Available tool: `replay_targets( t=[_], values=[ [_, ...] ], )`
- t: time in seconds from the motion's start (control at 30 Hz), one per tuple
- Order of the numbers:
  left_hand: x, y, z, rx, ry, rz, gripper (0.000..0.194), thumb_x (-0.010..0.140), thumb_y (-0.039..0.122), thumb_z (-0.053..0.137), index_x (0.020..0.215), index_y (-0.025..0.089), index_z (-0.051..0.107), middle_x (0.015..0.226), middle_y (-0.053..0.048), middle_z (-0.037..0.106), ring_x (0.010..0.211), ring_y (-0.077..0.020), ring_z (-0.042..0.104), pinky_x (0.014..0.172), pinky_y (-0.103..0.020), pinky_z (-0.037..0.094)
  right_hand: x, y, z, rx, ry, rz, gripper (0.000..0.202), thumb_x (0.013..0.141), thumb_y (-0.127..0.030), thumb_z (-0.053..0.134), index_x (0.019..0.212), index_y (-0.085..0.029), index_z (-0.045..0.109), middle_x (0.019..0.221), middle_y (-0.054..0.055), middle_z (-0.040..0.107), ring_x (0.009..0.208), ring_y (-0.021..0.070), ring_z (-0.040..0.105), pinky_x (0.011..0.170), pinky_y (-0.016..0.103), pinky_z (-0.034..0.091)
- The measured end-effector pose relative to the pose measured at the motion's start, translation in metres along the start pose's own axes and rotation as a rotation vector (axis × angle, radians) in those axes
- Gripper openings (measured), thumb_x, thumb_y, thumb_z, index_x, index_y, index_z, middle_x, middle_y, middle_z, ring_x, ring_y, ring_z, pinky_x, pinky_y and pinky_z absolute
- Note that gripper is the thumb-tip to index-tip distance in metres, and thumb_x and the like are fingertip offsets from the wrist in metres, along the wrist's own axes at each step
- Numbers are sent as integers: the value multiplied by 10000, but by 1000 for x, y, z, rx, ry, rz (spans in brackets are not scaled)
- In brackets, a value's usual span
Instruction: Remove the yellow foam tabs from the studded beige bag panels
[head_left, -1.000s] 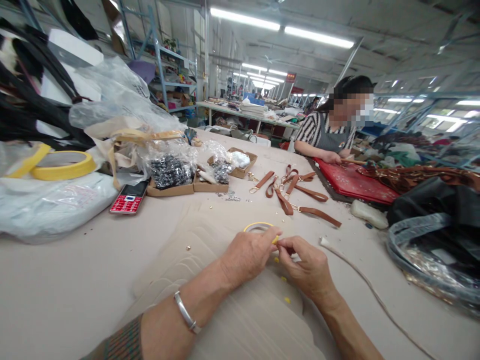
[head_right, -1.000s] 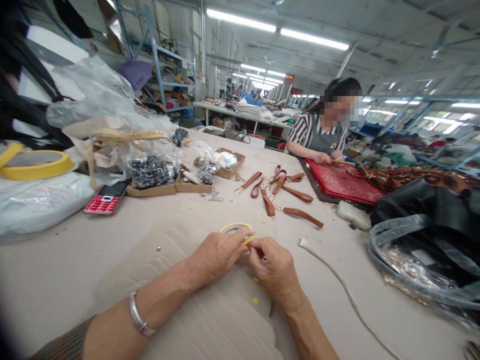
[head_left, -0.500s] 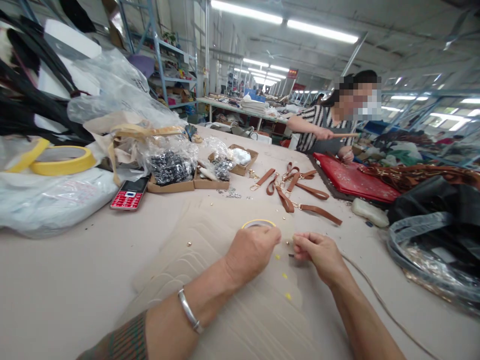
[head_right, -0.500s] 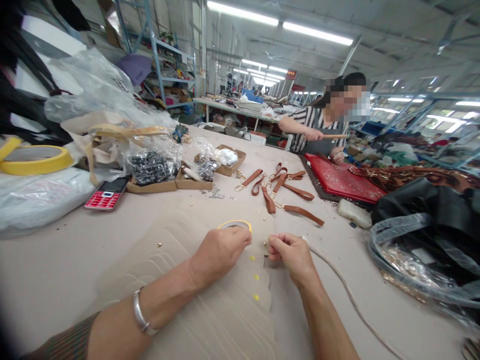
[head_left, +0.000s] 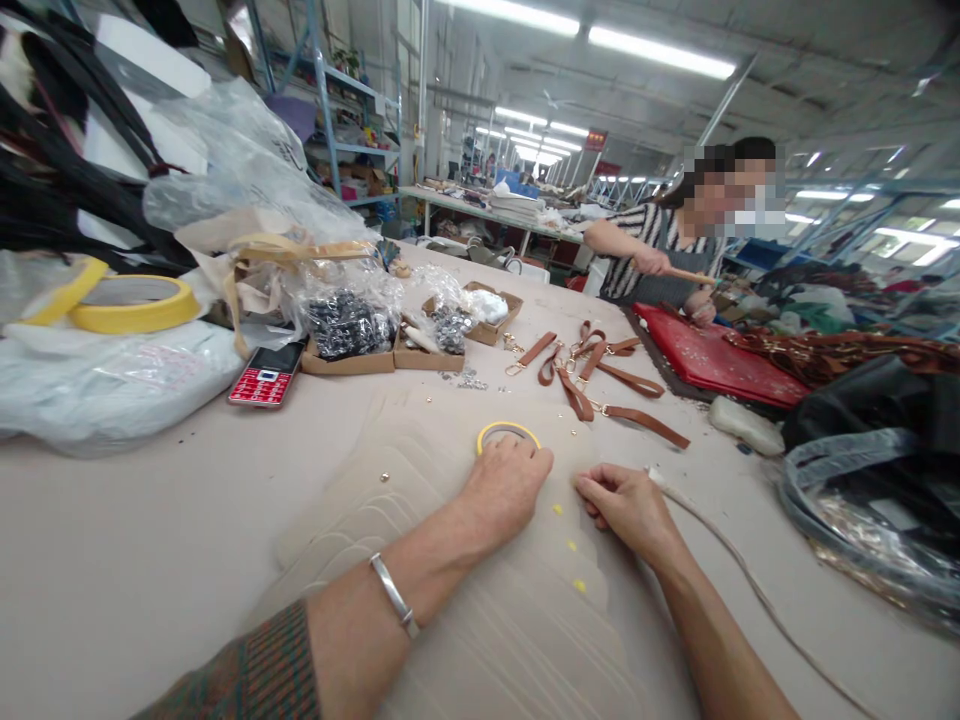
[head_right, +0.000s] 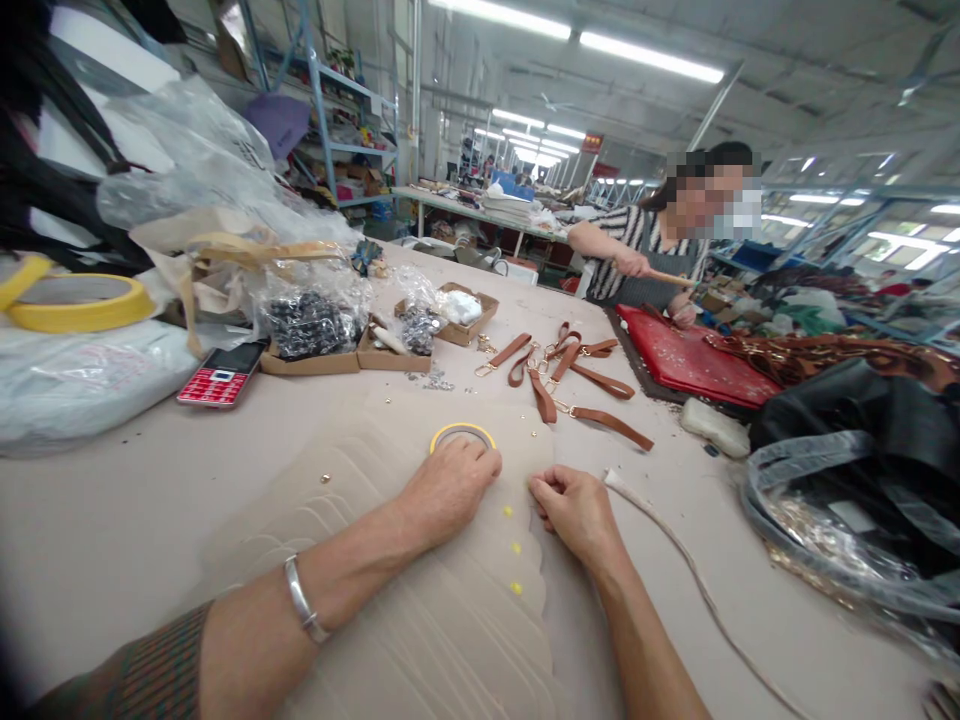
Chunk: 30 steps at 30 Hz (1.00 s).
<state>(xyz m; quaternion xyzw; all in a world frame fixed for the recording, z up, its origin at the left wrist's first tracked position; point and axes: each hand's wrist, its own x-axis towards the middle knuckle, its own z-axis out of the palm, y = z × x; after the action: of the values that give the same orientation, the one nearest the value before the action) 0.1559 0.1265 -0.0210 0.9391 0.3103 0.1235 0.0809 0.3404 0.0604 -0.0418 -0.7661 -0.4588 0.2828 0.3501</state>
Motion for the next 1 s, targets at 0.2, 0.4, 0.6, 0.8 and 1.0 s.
replay_targets(
  t=[0.2, 0.4, 0.6, 0.8, 1.0],
  values=[
    [1, -4, 4, -25, 39, 23, 147, 903, 115, 428, 926, 181, 558, 960, -74, 597, 905, -231, 522, 797, -358, 449, -1, -5, 0, -25, 64, 88, 222, 714, -353, 679, 872, -203, 634, 414, -71, 541, 326, 115, 494, 311, 198, 386],
    [1, -7, 7, -34, 52, 9, 144, 907, 120, 429, 913, 184, 558, 955, -71, 604, 907, -233, 532, 781, -352, 454, -9, 11, -9, 145, -7, 39, 292, 736, -463, 663, 747, -173, 639, 567, 11, 643, 475, 129, 586, 452, 233, 482],
    [-1, -5, 2, -92, 107, 34, 138, 931, 159, 428, 913, 190, 561, 921, -57, 604, 888, -214, 540, 786, -335, 453, -9, 8, 5, -189, 107, -92, 283, 796, -440, 579, 745, -205, 726, 514, 13, 629, 473, 168, 559, 494, 274, 414],
    [-1, -8, -4, -177, 135, 51, 150, 941, 169, 433, 921, 181, 582, 918, -48, 627, 901, -208, 565, 814, -328, 458, -6, 0, 1, -295, 41, -283, 251, 824, -366, 536, 779, -210, 727, 802, 38, 730, 742, 209, 635, 691, 284, 434],
    [-2, -11, -5, -337, 189, 127, 215, 943, 143, 426, 1052, 201, 602, 997, -27, 668, 924, -172, 615, 819, -273, 489, -9, -1, -25, -190, -402, -174, 341, 844, -396, 539, 614, -161, 629, 498, -47, 505, 471, 96, 404, 462, 226, 260]
  ],
)
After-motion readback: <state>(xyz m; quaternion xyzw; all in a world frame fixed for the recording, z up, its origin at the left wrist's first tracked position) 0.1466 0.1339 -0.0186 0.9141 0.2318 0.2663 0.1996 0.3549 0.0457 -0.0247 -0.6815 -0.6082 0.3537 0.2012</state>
